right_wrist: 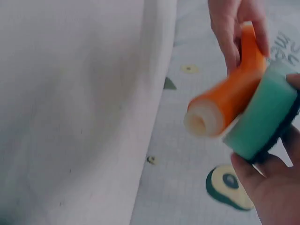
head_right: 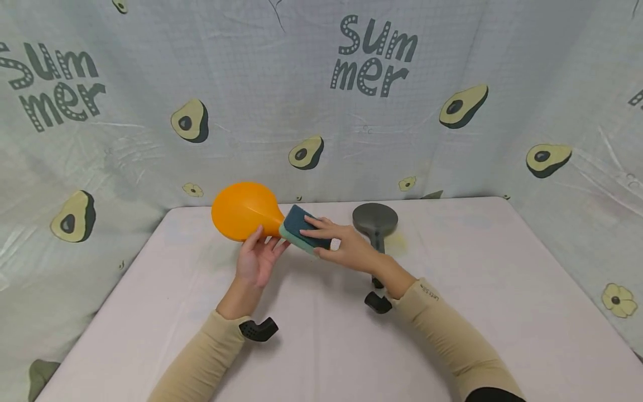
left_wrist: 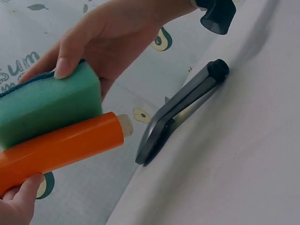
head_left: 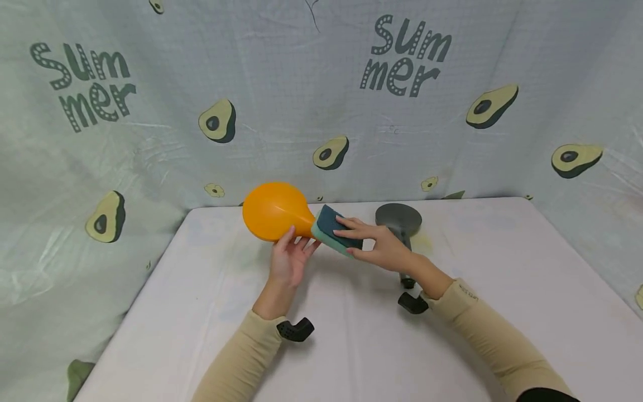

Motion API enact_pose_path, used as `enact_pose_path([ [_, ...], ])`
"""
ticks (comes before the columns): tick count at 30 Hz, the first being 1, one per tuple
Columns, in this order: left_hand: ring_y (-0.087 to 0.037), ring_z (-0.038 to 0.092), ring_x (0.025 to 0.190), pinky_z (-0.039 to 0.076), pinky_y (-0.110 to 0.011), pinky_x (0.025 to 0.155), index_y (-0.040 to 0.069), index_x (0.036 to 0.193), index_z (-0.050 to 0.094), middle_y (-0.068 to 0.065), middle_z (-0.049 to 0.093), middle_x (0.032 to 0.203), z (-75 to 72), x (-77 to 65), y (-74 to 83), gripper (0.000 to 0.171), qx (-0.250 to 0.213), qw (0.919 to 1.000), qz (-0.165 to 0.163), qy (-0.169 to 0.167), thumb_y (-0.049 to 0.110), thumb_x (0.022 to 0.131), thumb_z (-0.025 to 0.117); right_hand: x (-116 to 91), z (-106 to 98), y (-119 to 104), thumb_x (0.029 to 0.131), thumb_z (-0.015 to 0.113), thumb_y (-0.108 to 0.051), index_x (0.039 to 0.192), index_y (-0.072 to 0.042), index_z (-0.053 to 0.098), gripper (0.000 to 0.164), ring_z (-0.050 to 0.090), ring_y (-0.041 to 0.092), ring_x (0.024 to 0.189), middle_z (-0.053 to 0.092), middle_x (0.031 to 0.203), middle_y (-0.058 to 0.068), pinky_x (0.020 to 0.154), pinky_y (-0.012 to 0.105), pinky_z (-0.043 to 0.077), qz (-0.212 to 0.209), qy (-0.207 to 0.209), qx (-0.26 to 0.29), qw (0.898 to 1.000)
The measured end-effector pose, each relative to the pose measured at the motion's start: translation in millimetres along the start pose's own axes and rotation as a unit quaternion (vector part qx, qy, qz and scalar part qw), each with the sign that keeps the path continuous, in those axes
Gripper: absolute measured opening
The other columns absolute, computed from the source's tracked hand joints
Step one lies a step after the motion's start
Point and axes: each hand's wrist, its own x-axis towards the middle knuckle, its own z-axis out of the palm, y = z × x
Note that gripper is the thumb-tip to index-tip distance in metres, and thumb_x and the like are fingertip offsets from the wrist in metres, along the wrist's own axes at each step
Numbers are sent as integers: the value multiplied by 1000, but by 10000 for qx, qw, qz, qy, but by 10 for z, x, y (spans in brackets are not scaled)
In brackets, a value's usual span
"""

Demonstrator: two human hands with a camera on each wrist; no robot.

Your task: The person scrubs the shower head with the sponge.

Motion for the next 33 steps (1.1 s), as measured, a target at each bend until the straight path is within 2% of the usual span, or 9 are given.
enact_pose_path([
  [4,-27,61,110,59,-41,87,11,145,35,-8,50,133,-4,19,50,34,-162,9998,59,21,13,112,37,-67,-159,79,97,70,-5,142,-5,61,46,36,28,147,43,158,8,113,36,40,790,-349,867,9925],
  [7,-27,61,110,59,-42,86,11,144,37,-8,52,130,-9,28,66,32,-250,9997,68,-31,13,112,38,-119,-247,113,99,67,-4,144,-3,58,46,41,28,144,43,158,11,104,26,45,1015,-426,1178,9869],
  [11,-27,62,110,60,-44,85,9,145,38,-8,55,130,-26,16,49,34,-288,9992,-136,-233,14,112,39,-89,-267,102,99,66,-4,145,-3,57,47,50,28,136,47,155,11,98,26,49,1133,-331,1322,9842],
  [15,-27,62,114,59,-44,87,9,150,33,-9,52,137,-37,0,6,38,-177,9977,-396,-523,14,113,37,5,-205,76,100,65,-5,147,-4,54,48,50,30,137,48,154,10,101,30,50,1114,-256,1438,9830],
  [20,-27,61,115,58,-43,90,10,153,31,-9,50,139,-37,-4,10,40,-150,9984,-283,-474,16,113,36,30,-160,70,100,66,-5,146,-4,54,48,42,30,144,44,157,10,106,35,47,895,-263,1149,9890],
  [24,-28,58,117,52,-48,99,12,149,33,-7,50,137,-50,12,95,38,-475,9986,-141,-172,19,113,39,-43,-198,93,98,68,-5,144,-5,58,47,40,31,145,43,158,10,106,37,46,863,-321,782,9927],
  [28,-30,54,123,40,-55,106,12,143,38,-7,50,134,-56,45,169,32,-852,9961,47,236,21,112,42,-155,-234,148,96,71,-3,139,-4,62,44,37,36,146,45,156,13,110,47,42,748,-295,324,9962],
  [31,-32,50,128,34,-56,109,11,141,39,-7,50,134,-56,59,185,31,-984,9944,62,377,21,112,42,-203,-195,133,92,74,0,136,-3,66,45,36,44,145,48,153,17,111,57,38,170,-170,-455,9987],
  [33,-33,47,133,32,-57,111,11,143,38,-7,48,137,-47,56,174,33,-1046,9937,-23,407,22,112,41,-211,-144,90,88,77,2,133,-4,68,46,38,51,141,50,150,20,109,61,38,-431,-35,-1150,9924],
])
